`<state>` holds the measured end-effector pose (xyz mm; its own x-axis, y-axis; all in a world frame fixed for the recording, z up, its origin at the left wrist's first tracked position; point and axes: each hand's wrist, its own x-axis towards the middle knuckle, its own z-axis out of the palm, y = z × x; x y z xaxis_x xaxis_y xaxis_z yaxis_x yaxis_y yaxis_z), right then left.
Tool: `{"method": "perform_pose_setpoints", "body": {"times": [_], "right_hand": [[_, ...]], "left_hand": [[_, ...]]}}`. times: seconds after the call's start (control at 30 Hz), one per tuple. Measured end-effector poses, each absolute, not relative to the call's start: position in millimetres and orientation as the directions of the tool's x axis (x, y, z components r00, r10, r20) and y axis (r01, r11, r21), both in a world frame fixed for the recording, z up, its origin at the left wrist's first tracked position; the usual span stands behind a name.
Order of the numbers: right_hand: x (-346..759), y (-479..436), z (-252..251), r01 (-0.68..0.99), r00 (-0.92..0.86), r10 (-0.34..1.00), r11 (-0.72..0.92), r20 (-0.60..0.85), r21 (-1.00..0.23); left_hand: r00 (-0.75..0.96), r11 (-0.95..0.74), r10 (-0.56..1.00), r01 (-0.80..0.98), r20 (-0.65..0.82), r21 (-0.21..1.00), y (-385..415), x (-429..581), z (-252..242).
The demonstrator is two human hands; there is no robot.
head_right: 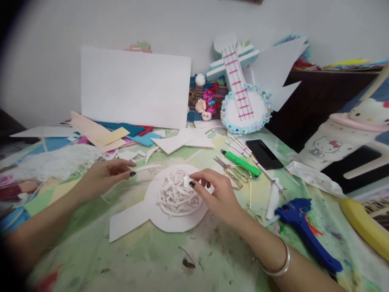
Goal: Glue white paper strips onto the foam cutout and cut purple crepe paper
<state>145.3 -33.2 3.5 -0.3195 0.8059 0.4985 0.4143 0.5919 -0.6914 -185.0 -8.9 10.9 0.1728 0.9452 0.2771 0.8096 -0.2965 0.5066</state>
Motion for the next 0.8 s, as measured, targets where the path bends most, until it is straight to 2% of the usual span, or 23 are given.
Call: {"method": "perform_pose_setpoints", "body": {"times": [0.13, 0.33, 0.5, 0.63, 0.7, 0.8], "right_hand": [[146.2, -29.6, 2.9, 0.428, -0.302, 0.809, 0.587, 0.503, -0.687], [148.9, -25.9, 20.5, 0.498, -0.318, 0.825, 0.564, 0.466, -0.658], [149.5, 1.2, 49.0, 0.578, -0.371, 0.838, 0.545, 0.400, -0.607], [133.1, 81.5, 61.1, 0.576, -0.369, 0.843, 0.538, 0.391, -0.615], [117.2, 137.8, 61.6, 0.571, -0.334, 0.861, 0.509, 0.384, -0.644], [86.2, 218.1, 59.3, 0.571, -0.171, 0.920, 0.384, 0.352, -0.726]], "left_hand": [[0.238, -0.319, 0.930, 0.901, 0.282, 0.293, 13.8, -198.2, 6.5], [0.298, -0.316, 0.942, 0.943, 0.155, 0.102, 63.6, -208.5, 6.5], [0.313, -0.332, 0.933, 0.939, 0.177, 0.086, 86.1, -213.9, -2.7], [0.339, -0.368, 0.898, 0.928, 0.279, 0.058, 99.5, -212.3, -15.0], [0.316, -0.347, 0.883, 0.937, 0.347, 0.031, 109.3, -210.6, -22.4], [0.229, -0.279, 0.867, 0.959, 0.442, 0.051, 122.8, -207.8, -34.3]]}}
